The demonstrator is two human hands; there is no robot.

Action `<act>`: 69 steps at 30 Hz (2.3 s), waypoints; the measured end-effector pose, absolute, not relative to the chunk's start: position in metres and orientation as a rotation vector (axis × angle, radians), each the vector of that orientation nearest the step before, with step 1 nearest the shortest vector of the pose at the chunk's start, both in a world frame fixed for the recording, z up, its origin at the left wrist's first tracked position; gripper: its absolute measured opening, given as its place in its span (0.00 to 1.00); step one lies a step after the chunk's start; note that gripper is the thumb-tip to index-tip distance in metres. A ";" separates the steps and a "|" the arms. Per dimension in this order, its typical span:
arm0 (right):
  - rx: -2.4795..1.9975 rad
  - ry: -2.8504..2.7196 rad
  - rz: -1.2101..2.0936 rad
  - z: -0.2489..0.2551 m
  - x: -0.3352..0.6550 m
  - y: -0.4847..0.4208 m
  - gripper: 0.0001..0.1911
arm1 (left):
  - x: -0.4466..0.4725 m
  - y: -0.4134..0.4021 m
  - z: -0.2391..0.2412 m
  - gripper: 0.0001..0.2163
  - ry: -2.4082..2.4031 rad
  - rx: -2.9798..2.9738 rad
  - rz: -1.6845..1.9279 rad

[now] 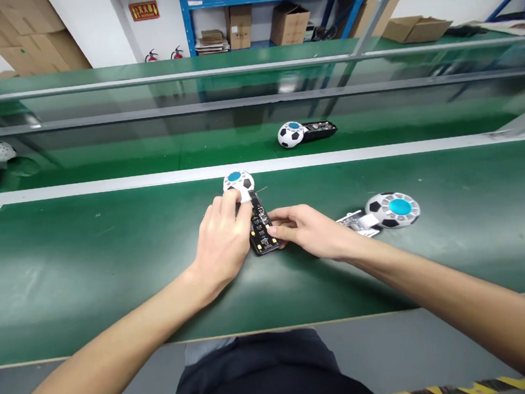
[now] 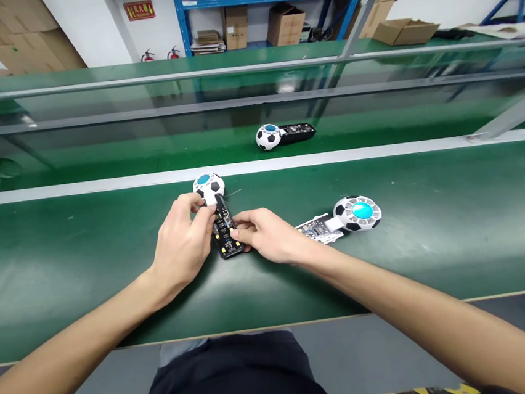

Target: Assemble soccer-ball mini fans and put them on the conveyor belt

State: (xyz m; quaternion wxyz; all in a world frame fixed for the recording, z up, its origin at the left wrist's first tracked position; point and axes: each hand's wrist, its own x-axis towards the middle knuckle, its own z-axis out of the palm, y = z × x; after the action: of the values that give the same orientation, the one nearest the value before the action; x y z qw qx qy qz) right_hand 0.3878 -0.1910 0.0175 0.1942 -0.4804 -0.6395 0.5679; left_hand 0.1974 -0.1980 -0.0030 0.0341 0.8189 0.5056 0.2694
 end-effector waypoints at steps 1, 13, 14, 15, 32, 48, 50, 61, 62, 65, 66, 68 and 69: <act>-1.337 -1.769 1.559 0.015 0.387 -0.191 0.14 | 0.200 -0.200 0.000 0.11 1.589 2.523 0.781; -1.231 -1.856 1.392 0.001 0.388 -0.186 0.19 | 0.203 -0.187 0.016 0.09 1.516 2.102 0.766; -1.211 -1.847 1.368 -0.001 0.387 -0.187 0.18 | 0.201 -0.186 0.014 0.09 1.503 2.072 0.782; -1.192 -1.835 1.344 -0.002 0.385 -0.187 0.18 | 0.200 -0.186 0.012 0.09 1.499 2.045 0.797; -1.332 -1.790 1.037 -0.008 0.370 -0.186 0.18 | 0.198 -0.188 -0.008 0.07 1.413 1.934 1.110; -1.007 -1.171 1.830 -0.002 0.378 -0.169 0.18 | 0.194 -0.178 -0.006 0.10 1.334 1.927 1.185; -1.050 -1.178 1.807 -0.002 0.376 -0.172 0.25 | 0.192 -0.177 -0.004 0.10 1.336 1.969 1.151; -1.361 -2.137 1.009 0.033 0.370 -0.148 0.30 | 0.196 -0.194 -0.001 0.34 1.502 1.711 0.810; -1.385 -2.169 0.940 0.035 0.368 -0.143 0.23 | 0.200 -0.196 -0.001 0.38 1.542 1.731 0.792; -1.455 -2.149 0.788 0.039 0.362 -0.136 0.11 | 0.212 -0.197 -0.003 0.42 1.680 1.853 0.802; -1.462 -2.135 0.774 0.039 0.361 -0.135 0.11 | 0.215 -0.196 -0.004 0.41 1.707 1.894 0.799; -1.455 -2.145 0.847 0.039 0.361 -0.134 0.16 | 0.215 -0.193 -0.006 0.38 1.697 1.955 0.787; -1.436 -2.175 0.869 0.038 0.362 -0.133 0.16 | 0.214 -0.192 -0.007 0.37 1.673 1.971 0.792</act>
State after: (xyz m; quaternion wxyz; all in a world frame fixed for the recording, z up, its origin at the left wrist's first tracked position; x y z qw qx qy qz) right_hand 0.3621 -0.1331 0.0383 0.1958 -0.5126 -0.7763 0.3103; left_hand 0.2144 -0.1922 -0.0070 0.2172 0.7116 0.6040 0.2859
